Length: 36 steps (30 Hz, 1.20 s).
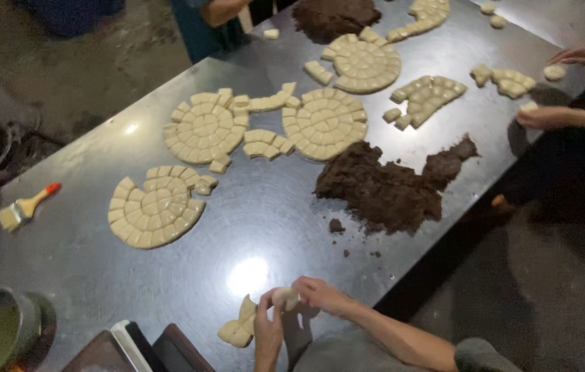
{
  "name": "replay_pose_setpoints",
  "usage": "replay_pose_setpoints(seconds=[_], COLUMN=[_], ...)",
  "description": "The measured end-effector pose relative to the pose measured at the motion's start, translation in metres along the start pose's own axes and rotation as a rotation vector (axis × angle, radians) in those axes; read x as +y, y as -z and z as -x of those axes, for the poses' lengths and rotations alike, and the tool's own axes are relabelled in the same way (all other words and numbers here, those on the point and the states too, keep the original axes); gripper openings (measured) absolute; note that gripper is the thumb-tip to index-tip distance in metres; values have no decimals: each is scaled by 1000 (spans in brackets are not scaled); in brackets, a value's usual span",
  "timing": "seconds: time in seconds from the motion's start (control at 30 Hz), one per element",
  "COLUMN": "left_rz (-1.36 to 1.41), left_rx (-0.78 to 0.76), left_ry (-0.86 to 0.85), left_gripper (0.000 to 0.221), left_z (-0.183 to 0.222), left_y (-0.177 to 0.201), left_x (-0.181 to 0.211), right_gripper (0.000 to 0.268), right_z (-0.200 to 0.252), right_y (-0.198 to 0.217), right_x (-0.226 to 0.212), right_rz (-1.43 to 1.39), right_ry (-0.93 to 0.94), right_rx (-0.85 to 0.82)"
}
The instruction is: The person prepares dough by placing chocolate filling onto pieces of dough and folding them to create filled pastries.
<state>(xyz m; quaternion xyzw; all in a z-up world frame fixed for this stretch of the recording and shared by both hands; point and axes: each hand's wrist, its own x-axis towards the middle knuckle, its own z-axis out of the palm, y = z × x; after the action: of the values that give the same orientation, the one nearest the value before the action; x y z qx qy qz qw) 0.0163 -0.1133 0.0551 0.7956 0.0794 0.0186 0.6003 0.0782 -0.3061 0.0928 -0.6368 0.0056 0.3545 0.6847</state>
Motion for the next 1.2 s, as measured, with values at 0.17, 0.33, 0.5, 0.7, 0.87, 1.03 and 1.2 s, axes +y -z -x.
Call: replay_pose_setpoints(seconds=[0.17,0.33,0.5,0.7,0.87,1.03,1.2], left_rz=[92,85,89,-808,-794,-696,-569], left_rx=[-209,-26,110,291,326,297,292], left_ry=[231,326,369,5,-61,-10,-76], left_gripper=[49,48,46,42,48,56,77], left_z=[5,1,12,25,26,29,41], left_y=[21,41,62,59,56,64,71], left_x=[30,-18,-89,-115,-127,-143,-139], right_gripper=[38,43,51,29,32,56,65], right_z=[34,20,33,-35,-137,-166,-151], right_y=[11,105,128,53,-28,-76,-89], right_x=[-73,-199,-275,-212,-45,99,106], right_rz=[566,-156,-57,393,856,966,1013], right_ry=[-32,223,953,574,649,612,749], right_rx=[-260,577,678,341,-177,-380,-256])
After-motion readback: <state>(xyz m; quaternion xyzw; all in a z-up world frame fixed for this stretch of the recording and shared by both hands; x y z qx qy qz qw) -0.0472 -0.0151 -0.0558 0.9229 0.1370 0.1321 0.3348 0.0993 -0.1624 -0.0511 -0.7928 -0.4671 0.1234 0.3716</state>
